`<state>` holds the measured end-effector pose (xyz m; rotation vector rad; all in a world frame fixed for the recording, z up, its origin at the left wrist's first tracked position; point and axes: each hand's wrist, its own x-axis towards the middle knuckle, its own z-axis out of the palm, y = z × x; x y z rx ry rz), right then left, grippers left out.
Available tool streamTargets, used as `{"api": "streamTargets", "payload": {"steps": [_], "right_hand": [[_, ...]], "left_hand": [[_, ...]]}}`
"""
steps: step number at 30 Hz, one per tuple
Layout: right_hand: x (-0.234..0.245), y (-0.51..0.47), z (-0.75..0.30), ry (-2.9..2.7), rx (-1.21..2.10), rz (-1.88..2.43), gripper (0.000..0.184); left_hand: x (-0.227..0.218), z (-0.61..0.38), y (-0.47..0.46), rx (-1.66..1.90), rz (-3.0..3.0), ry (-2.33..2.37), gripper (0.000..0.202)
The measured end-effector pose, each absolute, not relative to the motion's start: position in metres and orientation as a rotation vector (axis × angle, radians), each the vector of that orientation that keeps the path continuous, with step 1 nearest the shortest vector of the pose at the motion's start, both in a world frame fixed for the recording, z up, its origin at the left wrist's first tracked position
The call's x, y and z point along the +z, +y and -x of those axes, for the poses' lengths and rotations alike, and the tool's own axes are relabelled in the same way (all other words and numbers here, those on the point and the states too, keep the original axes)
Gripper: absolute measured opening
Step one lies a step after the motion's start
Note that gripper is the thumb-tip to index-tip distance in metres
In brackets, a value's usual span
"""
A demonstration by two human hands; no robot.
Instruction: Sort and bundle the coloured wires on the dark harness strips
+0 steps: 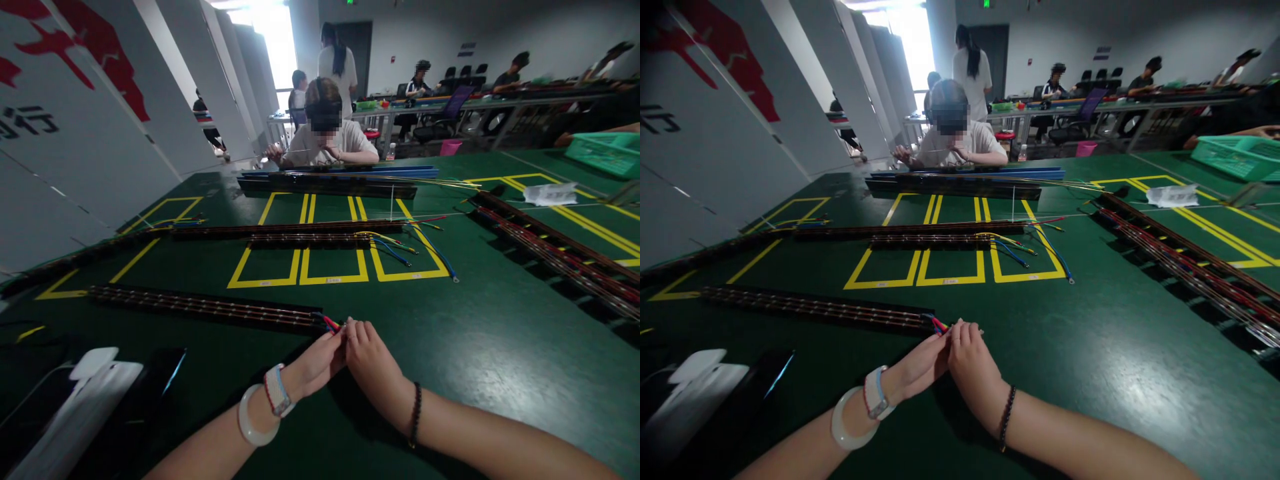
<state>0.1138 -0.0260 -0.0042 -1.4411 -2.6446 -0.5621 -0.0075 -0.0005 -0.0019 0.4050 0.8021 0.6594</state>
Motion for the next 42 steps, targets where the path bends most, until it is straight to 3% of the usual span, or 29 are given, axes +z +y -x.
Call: {"api": "streamTargets", "payload": {"steps": [6, 14, 20, 28, 31, 38, 42], "right_hand": [[-0.005, -0.028, -0.127, -2.62, -0.477, 1.285, 0.038], [0.046, -0.028, -0.162, -2.487, -0.083, 1.314, 0.014], [0.033, -0.033, -0.162, -2.541, -0.154, 1.37, 0.019], [0.031, -0.031, -0.152, -2.551, -0.226, 1.539, 0.006], [0.033, -0.027, -0.153, -2.555, -0.032, 1.602, 0.013], [0.042, -0.013, -0.171, -2.374, 0.836, 1.475, 0.021], [0.043, -0.007, -0.174, -2.267, 0.88, 1.472, 0.022]], "left_hand": [[-0.004, -0.004, -0.003, 0.776, -0.362, 0.79, 0.015], [0.0, -0.006, -0.001, 0.758, -0.323, 0.778, 0.012], [-0.002, -0.008, -0.003, 0.773, -0.363, 0.796, 0.013], [0.001, -0.009, -0.004, 0.79, -0.361, 0.813, 0.012], [0.002, -0.009, -0.005, 0.787, -0.372, 0.788, 0.014], [0.007, -0.008, -0.007, 0.776, -0.431, 0.75, 0.017], [0.005, -0.007, -0.007, 0.765, -0.456, 0.739, 0.019]]}}
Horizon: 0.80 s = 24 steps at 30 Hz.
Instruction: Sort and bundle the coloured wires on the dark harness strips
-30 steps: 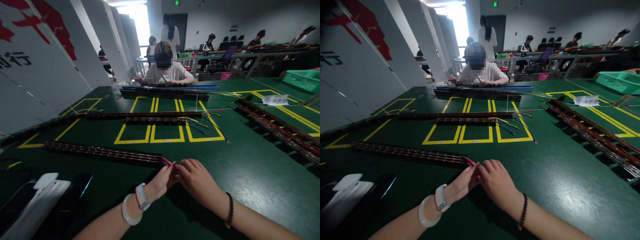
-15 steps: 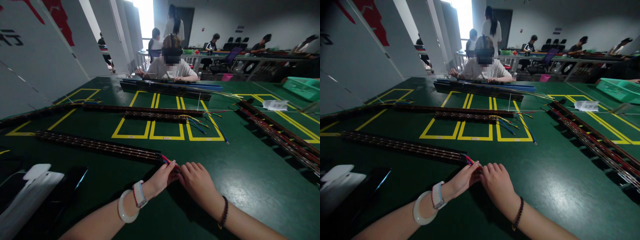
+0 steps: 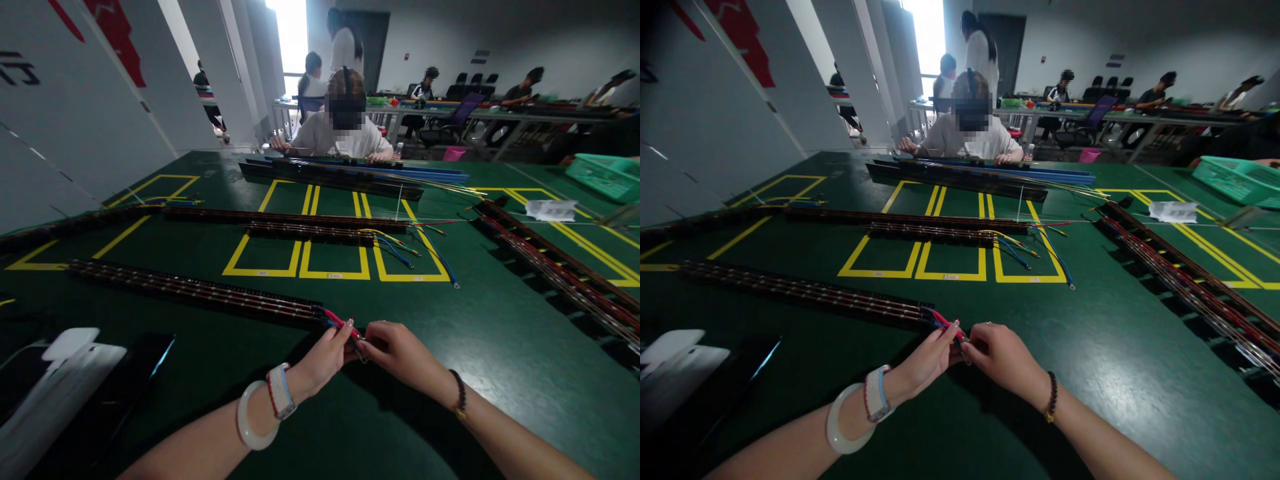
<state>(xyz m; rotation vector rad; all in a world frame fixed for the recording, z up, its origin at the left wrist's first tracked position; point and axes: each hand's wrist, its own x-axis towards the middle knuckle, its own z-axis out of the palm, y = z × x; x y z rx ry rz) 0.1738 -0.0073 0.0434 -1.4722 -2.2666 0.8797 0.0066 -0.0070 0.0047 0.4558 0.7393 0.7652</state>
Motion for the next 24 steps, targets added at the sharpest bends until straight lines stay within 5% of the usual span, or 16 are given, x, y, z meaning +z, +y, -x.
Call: {"api": "streamTargets", "payload": {"steps": [16, 24], "right_hand": [[0.032, -0.006, -0.175, -2.186, 0.983, 1.459, 0.023], [0.03, 0.013, -0.188, -1.813, 1.364, 1.387, 0.034]], "left_hand": [[-0.002, -0.003, -0.007, 0.714, -0.493, 0.717, 0.015], [0.01, 0.0, -0.005, 0.663, -0.538, 0.73, 0.017]]}}
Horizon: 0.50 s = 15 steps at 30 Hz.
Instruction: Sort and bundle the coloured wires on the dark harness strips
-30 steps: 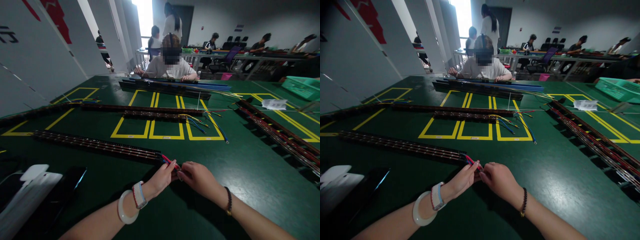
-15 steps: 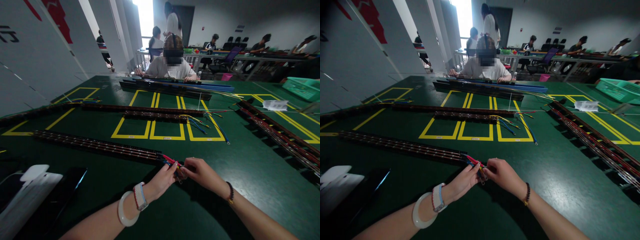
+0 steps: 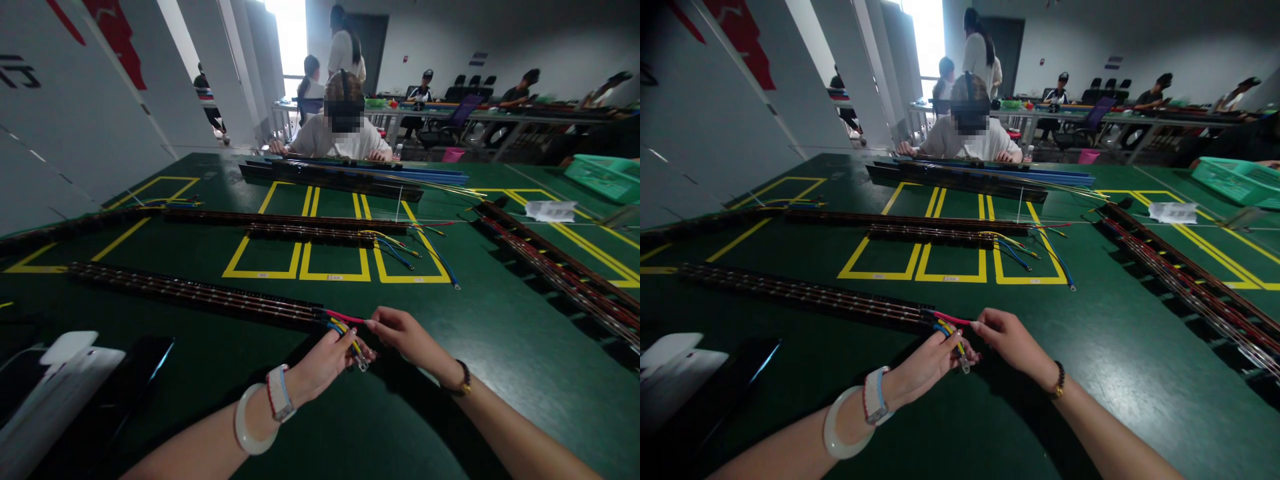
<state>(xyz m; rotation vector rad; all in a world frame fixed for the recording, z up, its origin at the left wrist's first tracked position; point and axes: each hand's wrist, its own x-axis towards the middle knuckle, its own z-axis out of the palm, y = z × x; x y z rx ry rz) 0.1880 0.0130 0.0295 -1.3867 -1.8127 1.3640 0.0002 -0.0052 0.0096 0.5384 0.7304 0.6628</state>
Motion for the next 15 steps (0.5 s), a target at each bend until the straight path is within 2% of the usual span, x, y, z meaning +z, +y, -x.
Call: {"api": "streamTargets", "payload": {"steps": [6, 15], "right_hand": [[0.018, 0.049, -0.186, -1.642, 1.355, 1.377, 0.038], [0.003, 0.113, -0.17, -1.755, 1.288, 1.295, 0.039]], "left_hand": [[0.003, 0.002, -0.004, 0.628, -0.517, 0.664, 0.021], [0.008, 0.004, -0.002, 0.615, -0.569, 0.646, 0.027]]}}
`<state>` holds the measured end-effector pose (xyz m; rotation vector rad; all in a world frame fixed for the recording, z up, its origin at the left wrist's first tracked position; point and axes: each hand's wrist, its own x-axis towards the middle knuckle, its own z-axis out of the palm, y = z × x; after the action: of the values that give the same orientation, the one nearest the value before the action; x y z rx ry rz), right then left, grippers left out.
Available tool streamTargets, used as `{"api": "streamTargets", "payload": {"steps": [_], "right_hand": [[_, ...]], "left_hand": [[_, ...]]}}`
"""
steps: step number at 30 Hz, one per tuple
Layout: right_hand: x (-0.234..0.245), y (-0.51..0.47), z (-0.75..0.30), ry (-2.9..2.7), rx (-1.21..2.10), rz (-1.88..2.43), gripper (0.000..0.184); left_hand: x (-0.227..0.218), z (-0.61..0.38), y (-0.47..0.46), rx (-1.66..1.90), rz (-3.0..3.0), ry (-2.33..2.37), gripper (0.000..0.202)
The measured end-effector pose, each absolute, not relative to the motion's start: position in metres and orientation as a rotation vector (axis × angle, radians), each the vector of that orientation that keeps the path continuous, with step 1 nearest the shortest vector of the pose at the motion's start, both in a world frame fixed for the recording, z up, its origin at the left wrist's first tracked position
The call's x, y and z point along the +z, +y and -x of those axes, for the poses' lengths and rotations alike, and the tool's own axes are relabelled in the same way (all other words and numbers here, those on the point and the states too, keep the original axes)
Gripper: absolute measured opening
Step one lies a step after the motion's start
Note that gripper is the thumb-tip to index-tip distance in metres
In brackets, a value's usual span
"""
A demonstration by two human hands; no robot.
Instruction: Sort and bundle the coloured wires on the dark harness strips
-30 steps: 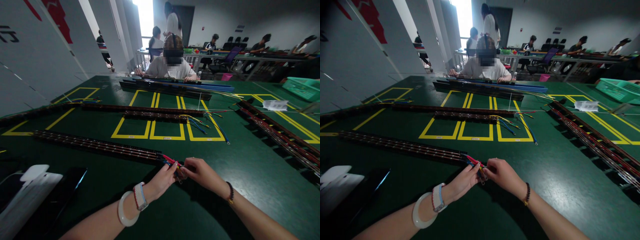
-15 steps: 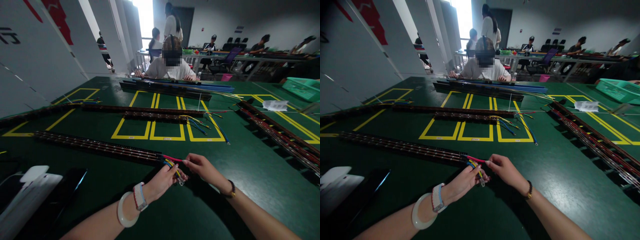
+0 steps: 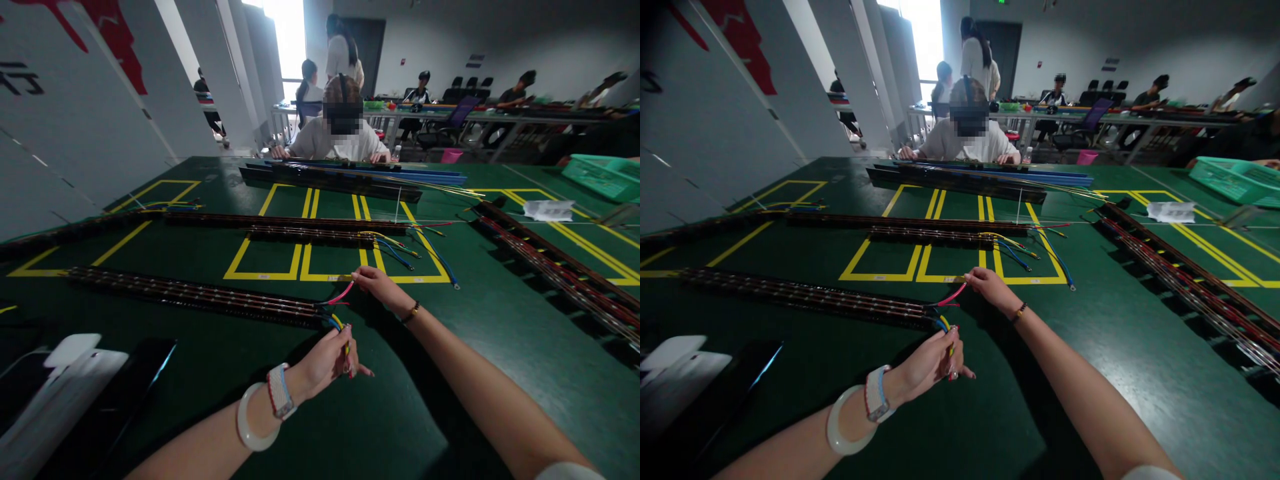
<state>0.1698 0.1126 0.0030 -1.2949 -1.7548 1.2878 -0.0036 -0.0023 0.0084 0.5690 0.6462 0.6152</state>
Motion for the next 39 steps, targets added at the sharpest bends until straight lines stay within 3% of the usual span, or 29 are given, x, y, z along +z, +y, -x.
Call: {"api": "streamTargets", "payload": {"steps": [8, 14, 21, 25, 30, 39], "right_hand": [[0.0, 0.107, -0.176, -1.843, 1.215, 1.339, 0.038], [0.014, 0.04, -0.196, -1.87, 0.747, 1.499, 0.03], [0.018, -0.035, -0.178, -2.501, 0.366, 1.285, 0.03], [0.01, -0.037, -0.164, -2.545, 0.092, 1.266, 0.016], [0.013, -0.03, -0.162, -2.53, 0.025, 1.286, 0.01], [0.026, -0.02, -0.161, -2.397, 0.053, 1.414, 0.028]], "left_hand": [[0.003, 0.004, -0.002, 0.596, -0.541, 0.65, 0.027], [0.008, 0.004, -0.003, 0.625, -0.499, 0.688, 0.02], [0.013, -0.001, -0.004, 0.653, -0.468, 0.701, 0.017], [0.01, -0.001, -0.004, 0.675, -0.448, 0.705, 0.015], [0.001, -0.003, -0.005, 0.747, -0.383, 0.687, 0.01], [-0.002, -0.008, -0.017, 0.93, -0.416, 0.751, 0.017]]}}
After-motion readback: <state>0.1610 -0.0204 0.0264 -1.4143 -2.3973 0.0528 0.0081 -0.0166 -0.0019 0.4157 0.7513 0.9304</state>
